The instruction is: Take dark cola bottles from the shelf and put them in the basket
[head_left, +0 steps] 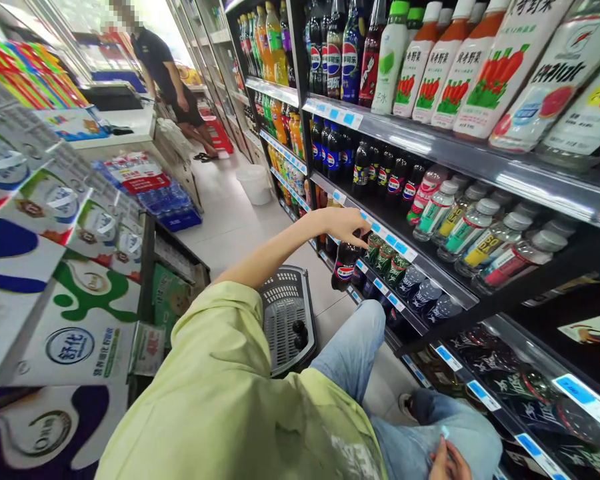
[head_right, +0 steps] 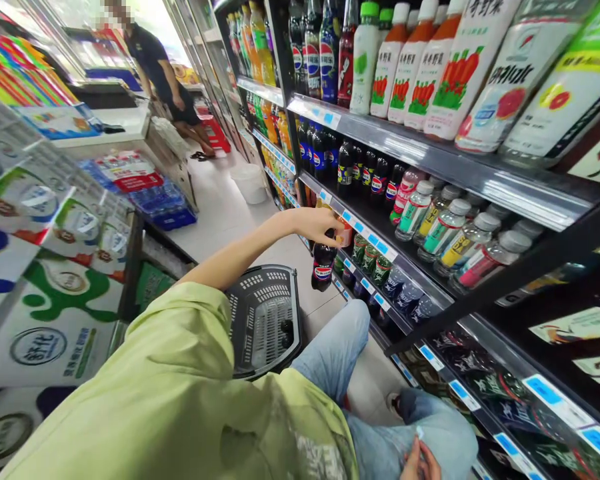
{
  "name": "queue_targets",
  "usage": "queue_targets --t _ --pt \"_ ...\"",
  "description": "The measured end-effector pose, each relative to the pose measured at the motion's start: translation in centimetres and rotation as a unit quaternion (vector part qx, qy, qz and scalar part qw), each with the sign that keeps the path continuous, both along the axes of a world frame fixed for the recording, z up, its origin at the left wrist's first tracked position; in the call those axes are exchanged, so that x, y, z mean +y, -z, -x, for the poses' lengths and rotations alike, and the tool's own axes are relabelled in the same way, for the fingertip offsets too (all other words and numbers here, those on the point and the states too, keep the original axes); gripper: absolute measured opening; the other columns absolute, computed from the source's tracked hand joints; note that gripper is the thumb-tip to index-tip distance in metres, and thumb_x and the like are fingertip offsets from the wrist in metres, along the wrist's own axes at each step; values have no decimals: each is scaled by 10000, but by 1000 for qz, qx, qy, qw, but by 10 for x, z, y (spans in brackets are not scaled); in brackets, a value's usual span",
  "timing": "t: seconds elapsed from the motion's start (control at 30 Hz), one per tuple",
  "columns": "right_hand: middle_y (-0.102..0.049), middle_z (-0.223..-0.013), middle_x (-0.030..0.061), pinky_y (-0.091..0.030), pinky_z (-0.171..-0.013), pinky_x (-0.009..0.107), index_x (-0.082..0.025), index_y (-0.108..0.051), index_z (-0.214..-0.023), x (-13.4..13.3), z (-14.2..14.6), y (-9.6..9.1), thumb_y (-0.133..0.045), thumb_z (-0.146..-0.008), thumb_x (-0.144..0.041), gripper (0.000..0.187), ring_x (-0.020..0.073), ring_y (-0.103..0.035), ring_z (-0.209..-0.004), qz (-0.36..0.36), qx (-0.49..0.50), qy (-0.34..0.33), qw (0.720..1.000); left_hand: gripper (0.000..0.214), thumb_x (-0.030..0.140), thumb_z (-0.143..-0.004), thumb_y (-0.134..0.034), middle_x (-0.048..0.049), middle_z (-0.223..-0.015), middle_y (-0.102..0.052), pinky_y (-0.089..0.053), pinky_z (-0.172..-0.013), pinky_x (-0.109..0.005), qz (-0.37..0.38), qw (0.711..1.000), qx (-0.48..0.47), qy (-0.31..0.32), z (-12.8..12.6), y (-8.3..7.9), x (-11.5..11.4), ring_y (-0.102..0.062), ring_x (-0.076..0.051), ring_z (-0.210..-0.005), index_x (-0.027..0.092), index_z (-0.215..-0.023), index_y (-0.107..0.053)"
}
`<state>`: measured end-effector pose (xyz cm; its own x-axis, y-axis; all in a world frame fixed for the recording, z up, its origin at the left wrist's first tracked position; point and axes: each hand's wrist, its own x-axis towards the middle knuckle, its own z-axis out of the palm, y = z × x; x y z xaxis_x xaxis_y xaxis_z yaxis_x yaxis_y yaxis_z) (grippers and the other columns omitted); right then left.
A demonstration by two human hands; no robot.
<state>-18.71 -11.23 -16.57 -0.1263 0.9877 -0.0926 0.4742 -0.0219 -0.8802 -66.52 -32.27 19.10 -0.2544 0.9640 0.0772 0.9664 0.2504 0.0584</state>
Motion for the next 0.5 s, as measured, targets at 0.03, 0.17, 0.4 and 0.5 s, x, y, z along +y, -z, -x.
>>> queue_targets --t 0.03,0.17,0.4,0.5 --pt "-636 -516 5 -657 -704 576 -401 -663 -771 0 0 1 -693 -648 -755 376 419 -757 -682 -13 3 -4 1000 335 516 -980 -722 -56 -822 -768 -460 -748 -325 9 1000 -9 -3 -1 4 -3 -680 -209 -787 190 -976 -799" --pt "-663 -512 -4 -658 -698 535 -412 -680 -767 1 -6 -4 -704 -670 -715 319 404 -778 -687 -34 -6 -17 999 336 530 -974 -738 -57 -889 -771 -486 -814 -321 18 999 -46 -5 4 18 -13 -698 -216 -875 197 -989 -780" --pt "-694 -542 3 -674 -680 490 -393 -717 -777 -1 -7 0 -759 -675 -678 306 393 -795 -699 -31 10 -5 999 245 374 -912 -814 -73 -1153 -726 -483 -929 -313 44 997 -58 -2 28 33 -22 -661 -234 -1058 200 -1044 -703" --pt "-683 -531 -2 -676 -633 508 -394 -727 -757 -1 -6 3 -791 -647 -640 277 418 -803 -705 -31 30 1 999 226 255 -861 -830 -75 -1224 -673 -485 -917 -304 54 996 -64 -23 35 38 -24 -651 -232 -1071 203 -1029 -690"
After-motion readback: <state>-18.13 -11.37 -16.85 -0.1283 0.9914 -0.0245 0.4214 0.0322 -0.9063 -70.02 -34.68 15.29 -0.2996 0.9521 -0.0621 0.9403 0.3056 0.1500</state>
